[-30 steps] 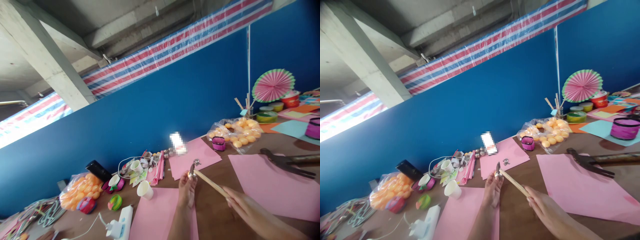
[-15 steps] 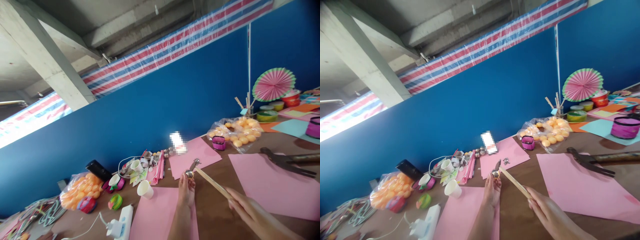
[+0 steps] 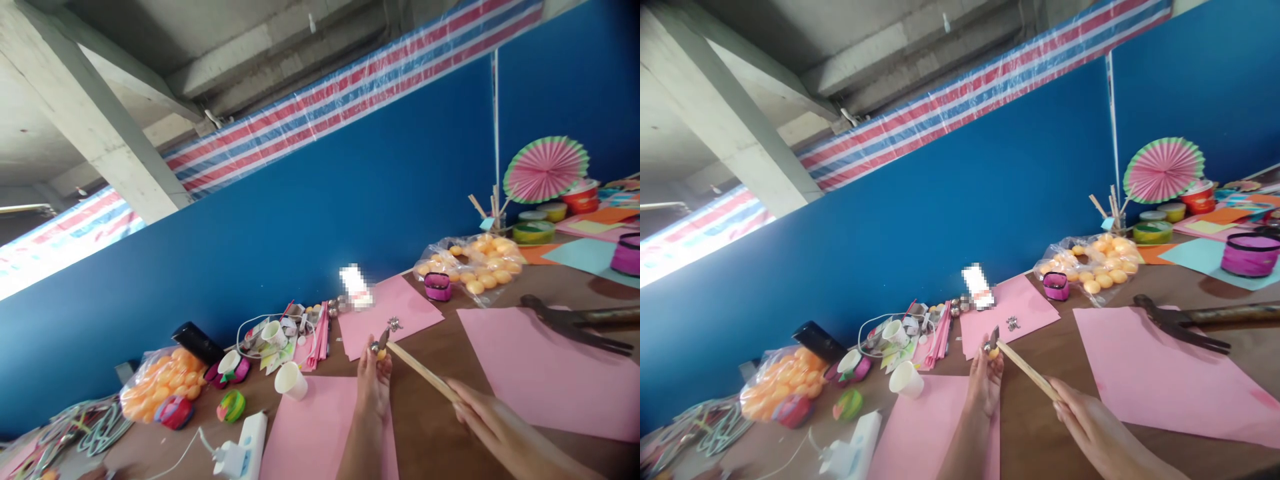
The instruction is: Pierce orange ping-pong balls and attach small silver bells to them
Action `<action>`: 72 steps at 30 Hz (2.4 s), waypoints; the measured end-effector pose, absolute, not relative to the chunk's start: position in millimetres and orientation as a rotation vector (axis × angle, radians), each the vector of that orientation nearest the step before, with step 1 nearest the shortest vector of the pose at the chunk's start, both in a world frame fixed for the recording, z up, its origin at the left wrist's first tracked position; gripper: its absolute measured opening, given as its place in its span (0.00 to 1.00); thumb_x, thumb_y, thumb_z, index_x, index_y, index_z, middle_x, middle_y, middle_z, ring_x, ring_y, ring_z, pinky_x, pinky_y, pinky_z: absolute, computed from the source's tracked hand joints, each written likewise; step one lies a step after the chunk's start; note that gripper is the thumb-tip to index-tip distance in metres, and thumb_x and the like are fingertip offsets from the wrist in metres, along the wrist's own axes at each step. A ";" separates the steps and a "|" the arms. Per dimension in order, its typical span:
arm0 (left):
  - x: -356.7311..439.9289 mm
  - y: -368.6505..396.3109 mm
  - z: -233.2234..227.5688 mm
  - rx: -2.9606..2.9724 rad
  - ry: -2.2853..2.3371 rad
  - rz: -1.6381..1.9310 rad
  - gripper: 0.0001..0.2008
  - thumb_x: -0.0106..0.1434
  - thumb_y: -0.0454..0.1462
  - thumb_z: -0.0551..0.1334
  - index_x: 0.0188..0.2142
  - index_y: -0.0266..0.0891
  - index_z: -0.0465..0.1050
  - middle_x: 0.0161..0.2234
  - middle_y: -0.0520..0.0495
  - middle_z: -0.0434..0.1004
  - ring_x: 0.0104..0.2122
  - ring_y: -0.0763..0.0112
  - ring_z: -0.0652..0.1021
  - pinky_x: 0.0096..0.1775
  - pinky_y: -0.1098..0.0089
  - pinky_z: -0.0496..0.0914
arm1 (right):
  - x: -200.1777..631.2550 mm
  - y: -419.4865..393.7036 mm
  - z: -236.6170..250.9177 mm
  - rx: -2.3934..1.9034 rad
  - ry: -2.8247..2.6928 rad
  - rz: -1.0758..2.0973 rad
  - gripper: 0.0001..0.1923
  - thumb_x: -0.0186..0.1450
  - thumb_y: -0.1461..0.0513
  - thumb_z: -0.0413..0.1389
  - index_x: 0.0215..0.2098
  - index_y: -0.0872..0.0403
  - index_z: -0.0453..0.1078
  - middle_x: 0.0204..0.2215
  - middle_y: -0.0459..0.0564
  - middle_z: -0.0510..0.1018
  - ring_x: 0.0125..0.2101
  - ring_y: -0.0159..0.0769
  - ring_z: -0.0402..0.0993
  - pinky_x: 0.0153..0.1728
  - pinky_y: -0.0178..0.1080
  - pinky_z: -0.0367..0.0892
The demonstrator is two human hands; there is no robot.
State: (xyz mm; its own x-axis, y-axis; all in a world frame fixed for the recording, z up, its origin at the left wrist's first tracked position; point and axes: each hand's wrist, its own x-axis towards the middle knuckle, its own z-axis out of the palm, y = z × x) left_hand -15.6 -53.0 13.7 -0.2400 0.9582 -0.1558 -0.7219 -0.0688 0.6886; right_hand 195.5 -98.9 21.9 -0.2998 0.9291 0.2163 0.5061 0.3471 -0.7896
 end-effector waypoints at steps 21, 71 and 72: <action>-16.2 -52.3 13.2 0.405 0.787 1.688 0.12 0.51 0.34 0.64 0.37 0.37 0.72 0.37 0.45 0.76 0.36 0.71 0.76 0.44 0.68 0.68 | 190.9 -97.2 25.6 -1.181 -1.986 0.770 0.18 0.58 0.55 0.43 0.37 0.52 0.70 0.41 0.51 0.76 0.47 0.46 0.67 0.49 0.46 0.63; -17.6 -51.3 7.4 0.500 0.760 1.636 0.21 0.51 0.34 0.63 0.47 0.41 0.67 0.39 0.45 0.73 0.36 0.73 0.75 0.42 0.71 0.67 | 196.8 -100.3 14.1 -1.216 -2.007 0.629 0.20 0.61 0.56 0.44 0.49 0.53 0.62 0.47 0.50 0.72 0.46 0.40 0.69 0.46 0.39 0.67; -17.3 -51.7 8.4 0.507 0.758 1.630 0.22 0.52 0.34 0.63 0.48 0.41 0.66 0.39 0.45 0.73 0.36 0.73 0.75 0.43 0.70 0.67 | 197.0 -100.8 13.7 -1.222 -2.004 0.629 0.20 0.61 0.56 0.44 0.48 0.53 0.63 0.46 0.51 0.72 0.45 0.41 0.69 0.46 0.40 0.67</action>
